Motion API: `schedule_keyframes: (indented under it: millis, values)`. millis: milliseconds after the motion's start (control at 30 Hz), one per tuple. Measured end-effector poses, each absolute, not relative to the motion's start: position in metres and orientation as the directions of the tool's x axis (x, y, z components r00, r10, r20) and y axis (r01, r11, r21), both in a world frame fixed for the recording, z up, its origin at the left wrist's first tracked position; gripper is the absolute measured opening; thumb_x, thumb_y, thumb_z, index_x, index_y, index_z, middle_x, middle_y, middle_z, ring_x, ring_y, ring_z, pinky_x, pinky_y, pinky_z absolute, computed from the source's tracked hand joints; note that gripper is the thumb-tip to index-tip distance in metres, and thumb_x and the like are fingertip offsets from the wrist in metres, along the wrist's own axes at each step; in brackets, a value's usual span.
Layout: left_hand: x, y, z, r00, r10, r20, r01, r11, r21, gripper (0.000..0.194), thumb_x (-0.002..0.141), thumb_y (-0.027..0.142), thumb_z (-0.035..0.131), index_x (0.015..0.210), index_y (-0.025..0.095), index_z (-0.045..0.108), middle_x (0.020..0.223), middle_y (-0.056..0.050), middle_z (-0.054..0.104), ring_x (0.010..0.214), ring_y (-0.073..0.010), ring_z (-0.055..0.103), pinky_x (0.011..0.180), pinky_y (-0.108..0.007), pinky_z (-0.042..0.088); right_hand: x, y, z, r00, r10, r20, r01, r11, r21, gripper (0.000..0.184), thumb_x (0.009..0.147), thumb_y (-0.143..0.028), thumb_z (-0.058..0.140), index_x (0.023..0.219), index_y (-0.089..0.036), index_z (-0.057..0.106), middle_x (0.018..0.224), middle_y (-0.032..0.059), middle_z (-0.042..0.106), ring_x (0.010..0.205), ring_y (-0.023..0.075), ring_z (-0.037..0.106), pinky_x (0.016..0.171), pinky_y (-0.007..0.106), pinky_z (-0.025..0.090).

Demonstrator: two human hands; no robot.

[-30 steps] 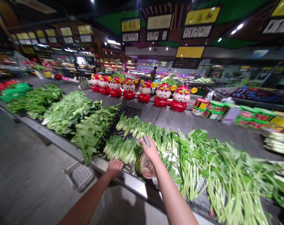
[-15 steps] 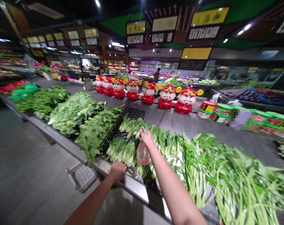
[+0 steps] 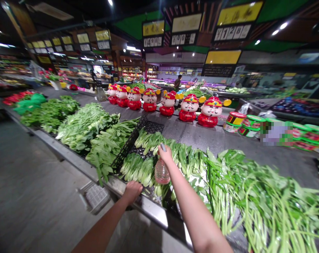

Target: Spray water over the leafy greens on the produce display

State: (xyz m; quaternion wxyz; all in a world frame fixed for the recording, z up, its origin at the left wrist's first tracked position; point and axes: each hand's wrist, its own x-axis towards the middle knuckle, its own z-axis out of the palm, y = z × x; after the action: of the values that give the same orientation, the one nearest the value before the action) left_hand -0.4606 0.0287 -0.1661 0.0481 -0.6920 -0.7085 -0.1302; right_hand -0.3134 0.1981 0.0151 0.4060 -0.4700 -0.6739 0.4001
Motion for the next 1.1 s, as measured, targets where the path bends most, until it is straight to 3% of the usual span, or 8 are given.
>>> schedule_keyframes:
  millis: [267, 667, 867, 1100]
  values:
    - [-0.463, 0.028, -0.171, -0.017, 0.958, 0.285, 0.993, -0.018, 0.120, 0.028, 0.090, 0.028, 0.039, 0.074, 0.020, 0.061, 0.076, -0.006, 0.062, 0.078, -0.0187, 0.052, 0.073, -0.035, 0.034, -0.321, 0.184, 0.028, -0.330, 0.932, 0.150, 0.317, 0.258, -0.913, 0.028, 0.075, -0.044, 0.052, 0.069, -0.018, 0.058, 0.060, 0.0007, 0.063, 0.054, 0.0128, 0.055, 0.055, 0.027, 0.046]
    - [-0.463, 0.030, -0.178, -0.016, 0.945, 0.326, 0.997, -0.009, 0.074, 0.030, 0.089, 0.028, 0.039, 0.072, 0.020, 0.062, 0.073, -0.006, 0.061, 0.077, -0.0193, 0.052, 0.073, -0.035, 0.032, -0.316, 0.165, 0.013, -0.328, 0.939, 0.102, 0.352, 0.222, -0.909, 0.027, 0.076, -0.044, 0.049, 0.062, -0.021, 0.055, 0.047, -0.0027, 0.054, 0.048, 0.0158, 0.054, 0.054, 0.030, 0.046]
    - [-0.463, 0.031, -0.181, -0.015, 0.938, 0.346, 0.998, -0.009, 0.066, 0.028, 0.089, 0.027, 0.042, 0.070, 0.020, 0.062, 0.071, -0.006, 0.060, 0.076, -0.0194, 0.052, 0.073, -0.035, 0.033, -0.298, 0.143, 0.015, -0.314, 0.937, 0.153, 0.345, 0.263, -0.901, 0.031, 0.077, -0.049, 0.047, 0.070, -0.021, 0.055, 0.064, 0.0022, 0.063, 0.061, 0.0172, 0.059, 0.059, 0.030, 0.047]
    - [-0.457, 0.025, -0.178, -0.057, 0.912, 0.405, 0.995, 0.016, 0.102, 0.032, 0.091, 0.030, 0.036, 0.075, 0.019, 0.061, 0.076, -0.006, 0.061, 0.079, -0.0187, 0.052, 0.079, -0.035, 0.035, -0.274, 0.105, 0.008, -0.454, 0.874, 0.174, 0.364, 0.360, -0.859, 0.035, 0.080, -0.052, 0.047, 0.073, -0.020, 0.059, 0.071, 0.0046, 0.064, 0.067, 0.0190, 0.060, 0.065, 0.033, 0.048]
